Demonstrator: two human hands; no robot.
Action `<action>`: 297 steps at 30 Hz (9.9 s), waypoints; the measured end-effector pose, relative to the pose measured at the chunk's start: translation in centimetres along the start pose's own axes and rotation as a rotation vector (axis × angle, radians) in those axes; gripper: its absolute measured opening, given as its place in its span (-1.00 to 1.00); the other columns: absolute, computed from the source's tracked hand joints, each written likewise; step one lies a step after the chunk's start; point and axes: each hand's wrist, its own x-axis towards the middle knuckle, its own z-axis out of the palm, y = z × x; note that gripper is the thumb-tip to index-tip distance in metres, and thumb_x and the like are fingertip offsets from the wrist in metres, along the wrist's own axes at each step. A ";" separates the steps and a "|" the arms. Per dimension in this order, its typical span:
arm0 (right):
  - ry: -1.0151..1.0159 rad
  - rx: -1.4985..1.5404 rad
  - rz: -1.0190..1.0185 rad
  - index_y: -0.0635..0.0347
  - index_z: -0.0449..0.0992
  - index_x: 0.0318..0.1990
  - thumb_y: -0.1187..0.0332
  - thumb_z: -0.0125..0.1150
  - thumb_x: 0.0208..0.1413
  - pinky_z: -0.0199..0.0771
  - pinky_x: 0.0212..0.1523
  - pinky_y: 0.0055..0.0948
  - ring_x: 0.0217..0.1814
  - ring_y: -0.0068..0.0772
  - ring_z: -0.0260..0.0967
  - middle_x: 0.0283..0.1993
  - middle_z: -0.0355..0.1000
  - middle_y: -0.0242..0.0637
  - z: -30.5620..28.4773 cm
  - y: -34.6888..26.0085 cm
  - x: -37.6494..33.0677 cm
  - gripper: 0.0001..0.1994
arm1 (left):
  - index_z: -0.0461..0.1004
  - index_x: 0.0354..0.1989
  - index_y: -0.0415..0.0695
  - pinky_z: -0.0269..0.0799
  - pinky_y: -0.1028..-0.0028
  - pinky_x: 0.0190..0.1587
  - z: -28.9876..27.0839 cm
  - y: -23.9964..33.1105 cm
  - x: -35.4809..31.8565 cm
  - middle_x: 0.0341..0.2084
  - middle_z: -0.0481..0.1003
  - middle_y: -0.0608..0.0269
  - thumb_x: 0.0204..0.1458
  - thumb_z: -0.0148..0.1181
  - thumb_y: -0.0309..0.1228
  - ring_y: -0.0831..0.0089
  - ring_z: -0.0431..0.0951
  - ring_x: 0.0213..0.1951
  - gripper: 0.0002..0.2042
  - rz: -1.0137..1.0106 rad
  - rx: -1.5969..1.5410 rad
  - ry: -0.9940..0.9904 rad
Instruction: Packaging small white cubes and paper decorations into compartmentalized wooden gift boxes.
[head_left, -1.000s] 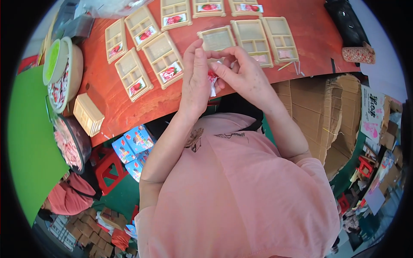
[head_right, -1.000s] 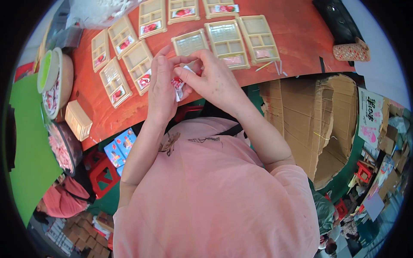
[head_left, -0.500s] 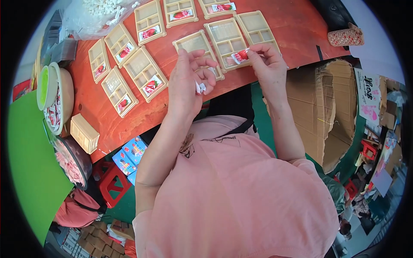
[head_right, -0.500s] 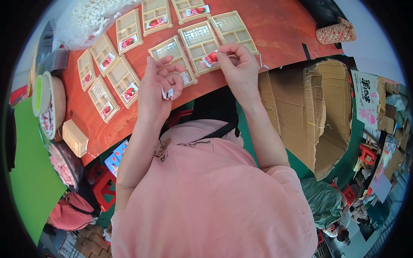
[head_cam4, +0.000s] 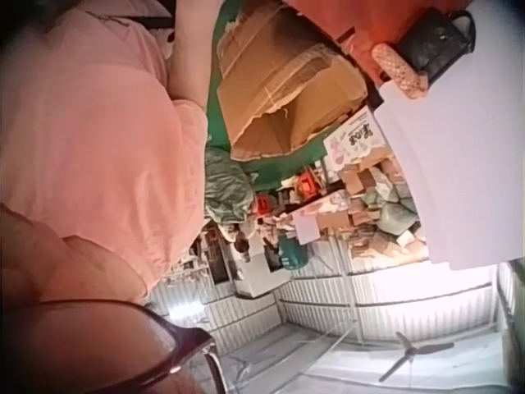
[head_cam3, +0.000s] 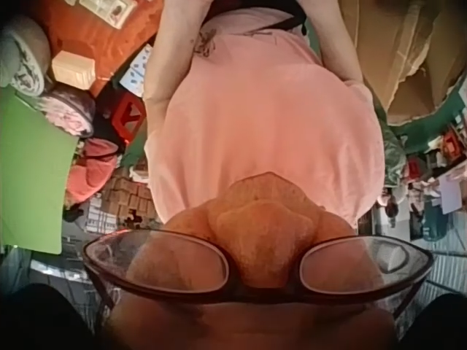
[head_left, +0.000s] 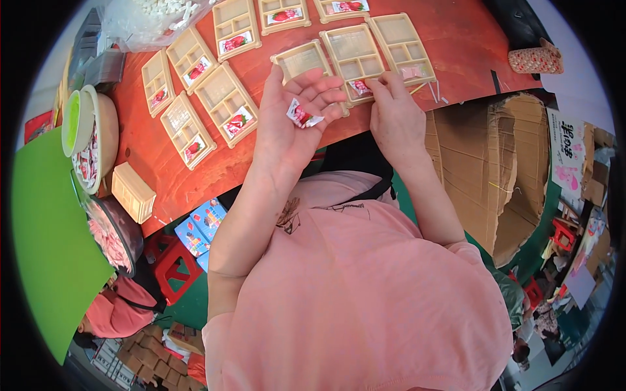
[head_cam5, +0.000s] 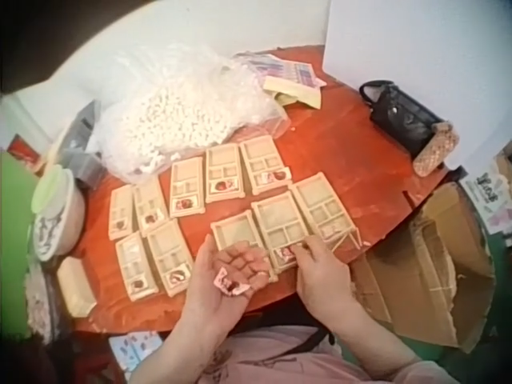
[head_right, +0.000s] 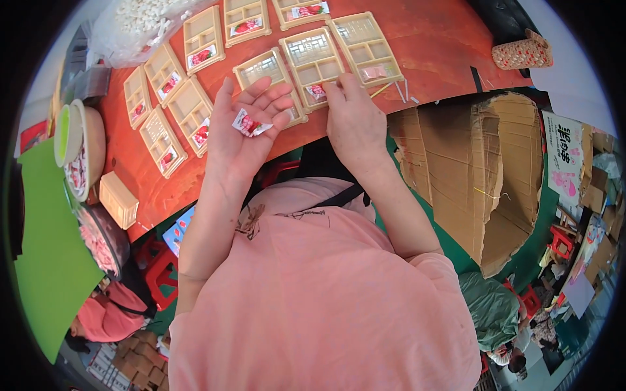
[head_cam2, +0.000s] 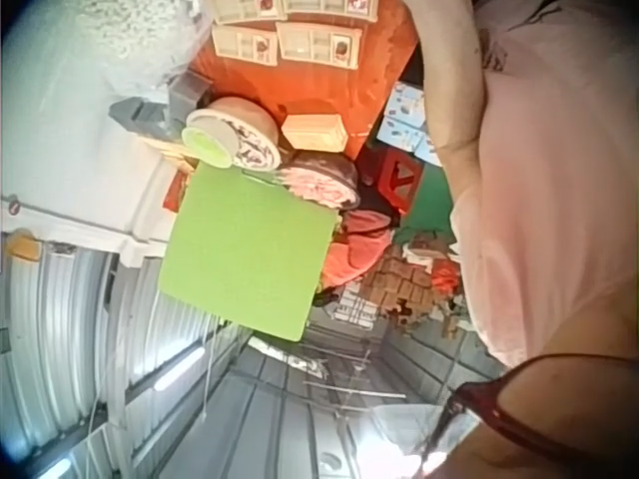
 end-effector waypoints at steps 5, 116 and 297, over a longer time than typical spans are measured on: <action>0.077 0.377 -0.031 0.13 0.60 -0.06 0.60 0.22 0.08 0.56 -0.32 -0.26 -0.23 -0.18 0.56 -0.05 0.45 -0.24 -1.9 -1.2 0.4 -0.73 | 0.39 0.08 -0.33 0.42 0.03 0.20 0.3 -0.2 0.5 0.10 0.45 -0.37 0.39 -0.30 0.18 -0.14 0.49 0.12 -0.32 0.063 -0.047 -0.055; -0.180 -0.105 -0.195 0.37 0.34 0.32 0.02 0.01 0.39 -0.03 0.45 0.27 0.52 0.05 0.12 0.45 0.22 0.06 5.2 0.8 12.0 -0.41 | 0.43 0.26 -0.15 -0.12 -0.34 0.42 -3.1 -3.3 2.4 0.37 0.28 -0.05 0.14 0.27 0.02 -0.10 0.24 0.40 -0.37 1.191 2.139 0.025; -0.473 0.448 -0.424 0.21 0.59 0.06 0.43 0.24 0.23 0.54 0.01 -0.35 -0.01 -0.26 0.53 0.01 0.52 -0.11 16.0 -16.2 26.2 -0.74 | 0.56 -0.09 -0.31 0.36 0.12 0.19 -10.0 16.0 0.5 0.05 0.49 -0.08 0.06 0.32 -0.44 -0.01 0.43 0.17 -0.73 1.243 1.889 0.497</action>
